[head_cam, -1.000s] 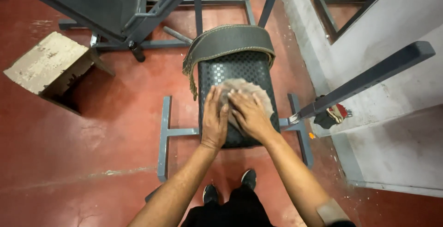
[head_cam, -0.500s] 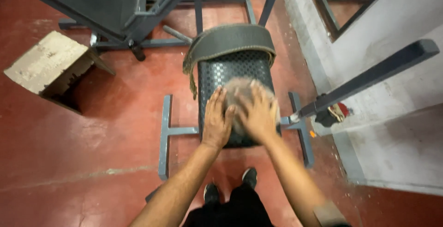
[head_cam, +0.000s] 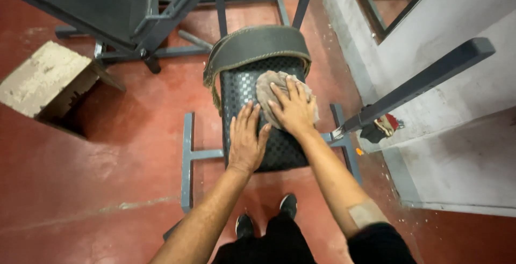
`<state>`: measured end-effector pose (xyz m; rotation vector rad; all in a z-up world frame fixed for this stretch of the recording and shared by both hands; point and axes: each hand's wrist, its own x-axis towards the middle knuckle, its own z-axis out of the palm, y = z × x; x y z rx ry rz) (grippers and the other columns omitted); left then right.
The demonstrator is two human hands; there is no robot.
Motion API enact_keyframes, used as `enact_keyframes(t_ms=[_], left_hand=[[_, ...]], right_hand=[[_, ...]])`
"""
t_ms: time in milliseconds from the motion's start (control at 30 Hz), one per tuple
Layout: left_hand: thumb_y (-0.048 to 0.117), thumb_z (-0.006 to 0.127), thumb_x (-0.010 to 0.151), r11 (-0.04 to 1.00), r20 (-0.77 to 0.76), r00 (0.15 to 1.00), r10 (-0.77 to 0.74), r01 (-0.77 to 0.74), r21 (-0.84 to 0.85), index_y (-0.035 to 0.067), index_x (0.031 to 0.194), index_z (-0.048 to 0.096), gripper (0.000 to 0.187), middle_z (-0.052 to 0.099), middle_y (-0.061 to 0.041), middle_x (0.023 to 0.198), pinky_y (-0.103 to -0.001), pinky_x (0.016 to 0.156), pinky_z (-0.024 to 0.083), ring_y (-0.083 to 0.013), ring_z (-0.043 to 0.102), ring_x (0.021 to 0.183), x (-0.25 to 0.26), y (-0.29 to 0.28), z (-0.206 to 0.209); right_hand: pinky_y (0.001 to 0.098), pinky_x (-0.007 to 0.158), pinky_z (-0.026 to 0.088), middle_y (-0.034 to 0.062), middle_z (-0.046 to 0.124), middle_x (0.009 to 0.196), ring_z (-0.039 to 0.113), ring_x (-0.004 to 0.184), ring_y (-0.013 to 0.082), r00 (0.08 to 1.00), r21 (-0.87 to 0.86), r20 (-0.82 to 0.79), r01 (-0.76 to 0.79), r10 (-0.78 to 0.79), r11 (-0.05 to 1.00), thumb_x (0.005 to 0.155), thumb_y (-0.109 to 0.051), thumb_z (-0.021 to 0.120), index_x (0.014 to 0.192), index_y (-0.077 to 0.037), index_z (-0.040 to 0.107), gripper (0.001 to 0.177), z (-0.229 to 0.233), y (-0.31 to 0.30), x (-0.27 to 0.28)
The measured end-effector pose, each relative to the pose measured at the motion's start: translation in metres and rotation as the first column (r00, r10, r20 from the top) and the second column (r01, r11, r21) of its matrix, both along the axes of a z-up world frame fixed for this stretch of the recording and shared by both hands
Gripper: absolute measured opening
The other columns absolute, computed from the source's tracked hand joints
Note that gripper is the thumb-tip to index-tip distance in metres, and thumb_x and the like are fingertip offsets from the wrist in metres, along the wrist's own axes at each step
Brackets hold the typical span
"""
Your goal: Clean the gym equipment and a weightlifting belt with a cloth.
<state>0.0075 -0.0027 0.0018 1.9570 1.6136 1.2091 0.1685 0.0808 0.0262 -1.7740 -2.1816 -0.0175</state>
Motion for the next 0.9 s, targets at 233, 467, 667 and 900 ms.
enact_keyframes(t_ms=[233, 467, 667, 900], left_hand=[[0.053, 0.041, 0.106, 0.999, 0.031, 1.000, -0.002, 0.001, 0.045, 0.007, 0.161, 0.033, 0.072, 0.031, -0.016, 0.167, -0.052, 0.125, 0.021, -0.0347, 0.031, 0.154, -0.004, 0.005, -0.003], [0.057, 0.037, 0.108, 0.993, 0.153, 0.988, -0.007, -0.011, 0.115, 0.004, 0.162, 0.029, 0.076, 0.022, -0.021, 0.171, -0.054, 0.126, 0.021, -0.0404, 0.025, 0.157, -0.005, -0.001, 0.002], [0.051, 0.040, 0.108, 0.983, 0.188, 0.982, -0.005, -0.031, 0.183, 0.006, 0.160, 0.039, 0.069, 0.025, -0.021, 0.171, -0.058, 0.128, 0.018, -0.0429, 0.024, 0.159, -0.006, -0.001, 0.000], [0.035, 0.060, 0.092, 0.982, -0.511, 0.859, 0.039, -0.127, -0.139, 0.009, 0.141, 0.049, 0.057, 0.025, -0.019, 0.165, -0.063, 0.120, 0.013, -0.0404, 0.018, 0.155, 0.014, 0.007, 0.039]], right_hand=[[0.0743, 0.116, 0.017, 0.0125, 0.034, 0.168, 0.028, 0.153, 0.0376, 0.966, 0.115, 0.140, -0.236, 0.219, 0.965, 0.100, -0.042, 0.052, 0.155, -0.032, 0.052, 0.056, -0.024, -0.037, -0.010], [0.0738, 0.110, 0.015, 0.0126, 0.032, 0.163, 0.026, 0.149, 0.0380, 0.999, -0.005, 0.043, -0.023, 0.024, 1.000, 0.095, -0.046, 0.056, 0.150, -0.030, 0.051, 0.058, -0.014, -0.002, -0.033], [0.0598, 0.118, 0.030, 0.0089, 0.050, 0.159, 0.046, 0.147, 0.0344, 0.815, -0.028, -0.485, -0.379, 0.319, 0.925, 0.100, -0.036, 0.059, 0.153, -0.024, 0.050, 0.055, -0.017, -0.010, -0.011], [0.0462, 0.115, 0.037, 0.0117, 0.049, 0.159, 0.043, 0.143, 0.0366, 0.949, 0.060, -0.277, -0.141, 0.152, 0.988, 0.101, -0.023, 0.056, 0.147, -0.023, 0.058, 0.047, -0.036, 0.062, 0.039]])
